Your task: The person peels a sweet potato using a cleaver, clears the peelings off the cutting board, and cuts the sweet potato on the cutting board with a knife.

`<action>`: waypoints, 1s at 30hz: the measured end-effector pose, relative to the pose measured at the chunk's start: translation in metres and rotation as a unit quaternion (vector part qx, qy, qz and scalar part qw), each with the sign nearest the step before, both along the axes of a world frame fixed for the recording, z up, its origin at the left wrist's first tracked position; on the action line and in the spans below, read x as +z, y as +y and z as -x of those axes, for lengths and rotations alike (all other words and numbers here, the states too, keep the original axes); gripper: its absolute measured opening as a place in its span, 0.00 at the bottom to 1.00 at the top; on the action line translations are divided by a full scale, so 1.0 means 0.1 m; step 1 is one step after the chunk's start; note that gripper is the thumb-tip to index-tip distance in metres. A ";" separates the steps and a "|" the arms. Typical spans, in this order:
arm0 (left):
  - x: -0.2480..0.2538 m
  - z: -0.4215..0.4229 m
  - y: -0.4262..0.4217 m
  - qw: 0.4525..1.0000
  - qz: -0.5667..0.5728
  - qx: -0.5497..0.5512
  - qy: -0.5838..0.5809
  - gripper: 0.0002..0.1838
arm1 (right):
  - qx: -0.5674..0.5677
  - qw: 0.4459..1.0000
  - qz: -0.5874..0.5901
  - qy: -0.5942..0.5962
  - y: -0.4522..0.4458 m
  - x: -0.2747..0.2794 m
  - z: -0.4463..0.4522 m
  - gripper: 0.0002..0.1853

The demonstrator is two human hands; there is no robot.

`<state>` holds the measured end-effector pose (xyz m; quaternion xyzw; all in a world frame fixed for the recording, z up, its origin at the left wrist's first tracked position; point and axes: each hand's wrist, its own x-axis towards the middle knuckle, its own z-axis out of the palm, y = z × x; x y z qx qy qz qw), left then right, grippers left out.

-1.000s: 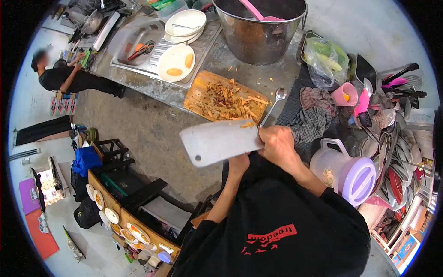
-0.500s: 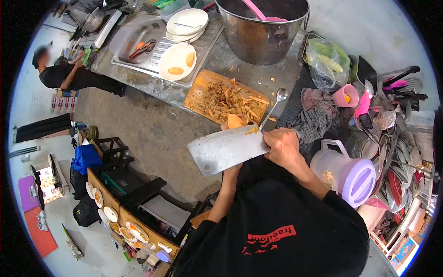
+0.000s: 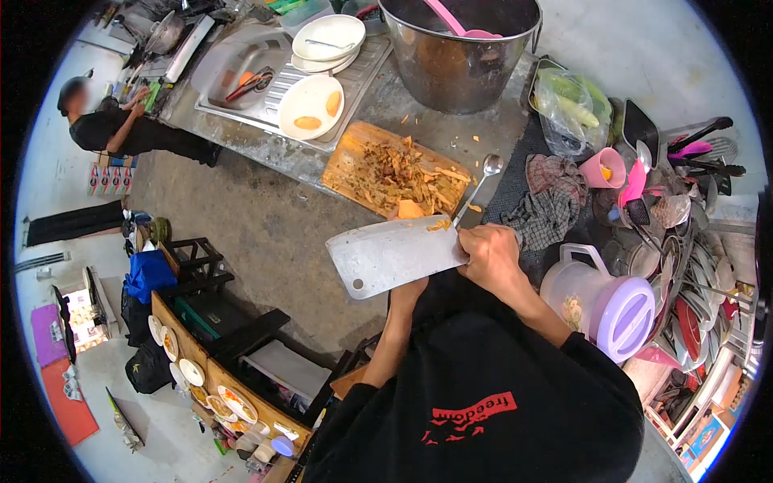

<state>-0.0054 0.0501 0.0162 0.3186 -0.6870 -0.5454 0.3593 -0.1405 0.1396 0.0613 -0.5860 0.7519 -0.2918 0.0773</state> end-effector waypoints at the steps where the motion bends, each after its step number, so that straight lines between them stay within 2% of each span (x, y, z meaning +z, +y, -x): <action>1: -0.07 -0.04 0.03 1.000 0.000 -0.001 0.001 0.21 | 0.003 1.000 -0.024 -0.003 -0.01 0.03 0.00 0.15; 3: -0.17 -0.11 0.07 0.995 0.059 -0.027 -0.073 0.15 | -0.021 1.000 -0.014 0.012 -0.05 -0.01 -0.01 0.14; 4: -0.22 -0.12 0.11 0.995 0.059 -0.026 -0.074 0.15 | -0.044 0.999 -0.005 0.026 -0.08 -0.02 -0.01 0.13; 6: -0.15 -0.05 0.16 0.993 -0.078 0.013 -0.090 0.14 | -0.046 0.999 0.000 0.020 -0.13 0.03 0.06 0.12; 8: -0.20 -0.05 0.11 0.995 -0.063 -0.001 -0.075 0.17 | -0.048 0.999 0.005 0.017 -0.13 0.05 0.10 0.11; 10: -0.24 -0.05 0.06 0.998 0.001 0.007 -0.063 0.14 | -0.001 1.000 0.011 0.013 -0.10 0.04 0.12 0.12; 11: -0.97 -0.16 0.00 0.969 -0.189 0.018 0.158 0.25 | -0.001 1.000 0.011 0.014 -0.08 0.04 0.12 0.12; 12: 0.04 0.12 -0.13 0.997 0.074 -0.031 -0.013 0.20 | 0.027 0.999 0.026 0.018 -0.06 0.03 0.10 0.13; 13: 0.04 0.13 -0.14 0.962 -0.219 -0.041 0.157 0.24 | 0.055 0.997 0.040 0.021 -0.05 0.02 0.08 0.14; 14: 0.04 0.13 -0.14 0.815 -0.487 -0.047 0.309 0.28 | 0.055 0.997 0.041 0.020 -0.03 -0.01 0.06 0.14; 18: -0.08 0.11 -0.18 0.798 -0.501 -0.072 0.327 0.35 | 0.053 0.998 0.041 0.020 0.05 -0.06 0.03 0.15; 24: -0.04 0.09 -0.25 0.843 -0.476 -0.041 0.249 0.35 | 0.049 0.995 0.084 0.003 0.08 -0.09 0.04 0.17; 30: -0.17 0.07 -0.24 0.794 -0.524 -0.031 0.305 0.33 | 0.081 0.993 0.082 -0.001 0.11 -0.17 0.04 0.16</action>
